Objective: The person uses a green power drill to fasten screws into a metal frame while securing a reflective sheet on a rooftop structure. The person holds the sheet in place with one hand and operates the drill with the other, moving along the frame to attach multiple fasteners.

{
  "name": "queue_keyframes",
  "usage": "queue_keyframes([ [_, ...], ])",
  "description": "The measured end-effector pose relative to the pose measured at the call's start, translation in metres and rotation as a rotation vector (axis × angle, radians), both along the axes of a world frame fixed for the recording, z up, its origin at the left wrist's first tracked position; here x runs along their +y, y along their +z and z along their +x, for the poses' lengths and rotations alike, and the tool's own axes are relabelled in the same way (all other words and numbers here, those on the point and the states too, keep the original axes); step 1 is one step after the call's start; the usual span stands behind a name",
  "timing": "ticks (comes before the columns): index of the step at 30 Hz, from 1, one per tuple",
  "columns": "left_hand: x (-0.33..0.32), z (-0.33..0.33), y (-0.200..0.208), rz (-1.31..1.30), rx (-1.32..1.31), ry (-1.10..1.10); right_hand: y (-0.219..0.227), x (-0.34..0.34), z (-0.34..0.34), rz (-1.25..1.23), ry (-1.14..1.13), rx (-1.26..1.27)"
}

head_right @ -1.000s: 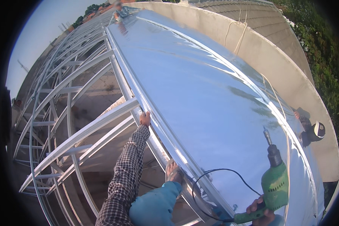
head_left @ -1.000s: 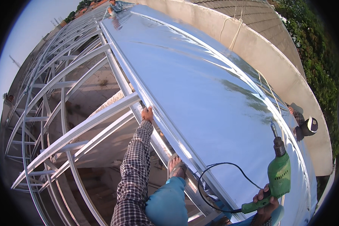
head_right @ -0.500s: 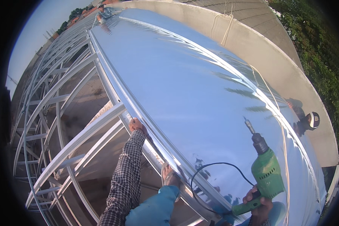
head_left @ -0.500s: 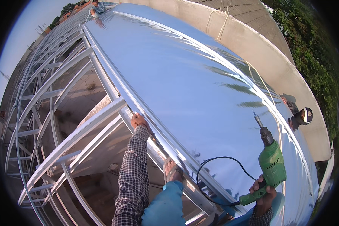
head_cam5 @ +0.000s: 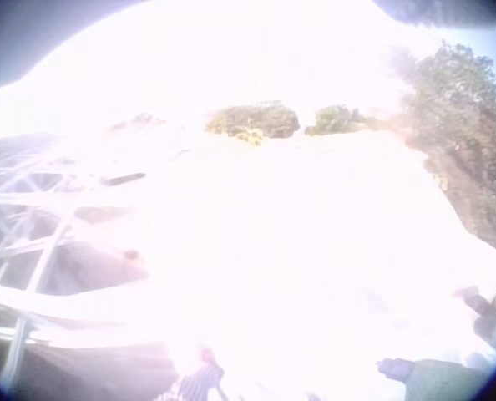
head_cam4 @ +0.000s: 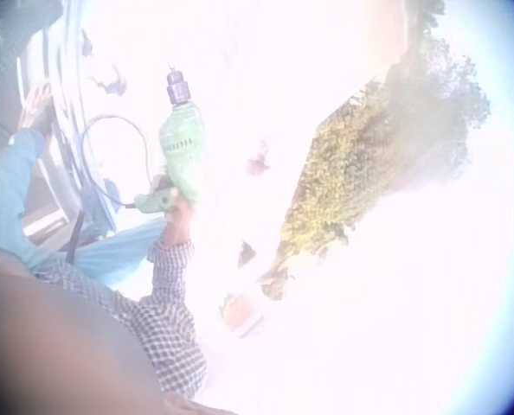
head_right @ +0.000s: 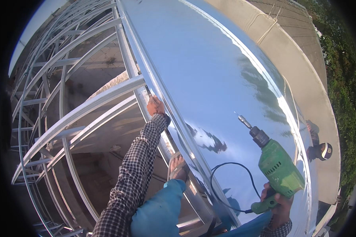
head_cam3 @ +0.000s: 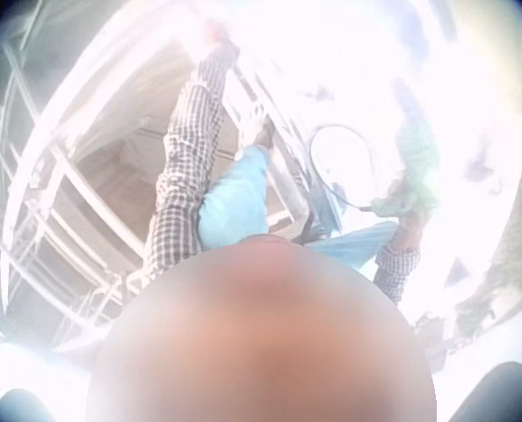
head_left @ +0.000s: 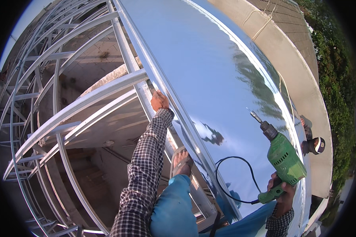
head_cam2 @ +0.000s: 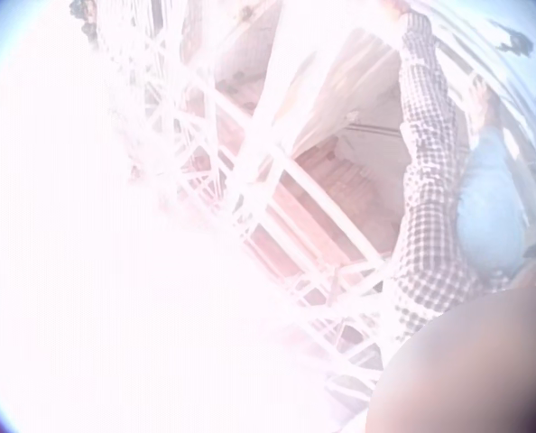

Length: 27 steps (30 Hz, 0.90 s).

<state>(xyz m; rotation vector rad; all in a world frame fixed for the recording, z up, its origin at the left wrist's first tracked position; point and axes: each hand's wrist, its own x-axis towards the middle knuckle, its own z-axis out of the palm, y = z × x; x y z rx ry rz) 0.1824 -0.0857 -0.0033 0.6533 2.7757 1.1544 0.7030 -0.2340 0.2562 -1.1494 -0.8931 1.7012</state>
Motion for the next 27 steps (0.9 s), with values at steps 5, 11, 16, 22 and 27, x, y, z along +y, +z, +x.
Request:
queue_keyframes([
  [5, -0.010, -0.012, -0.005, 0.034, 0.021, -0.009, 0.040, 0.146, -0.099, 0.200, 0.468, -0.253],
  [11, -0.009, -0.012, -0.014, 0.208, -0.177, -0.036, 0.069, 0.256, -0.261, 0.323, 0.742, -0.415],
  [16, -0.005, -0.004, -0.011, 0.259, -0.267, -0.038, 0.043, 0.294, -0.345, 0.356, 0.889, -0.479],
  [22, -0.007, -0.013, -0.026, 0.318, -0.427, -0.044, 0.021, 0.315, -0.426, 0.358, 1.021, -0.552],
  [27, -0.001, -0.006, -0.027, 0.407, -0.450, -0.048, 0.014, 0.330, -0.464, 0.321, 1.029, -0.625],
])
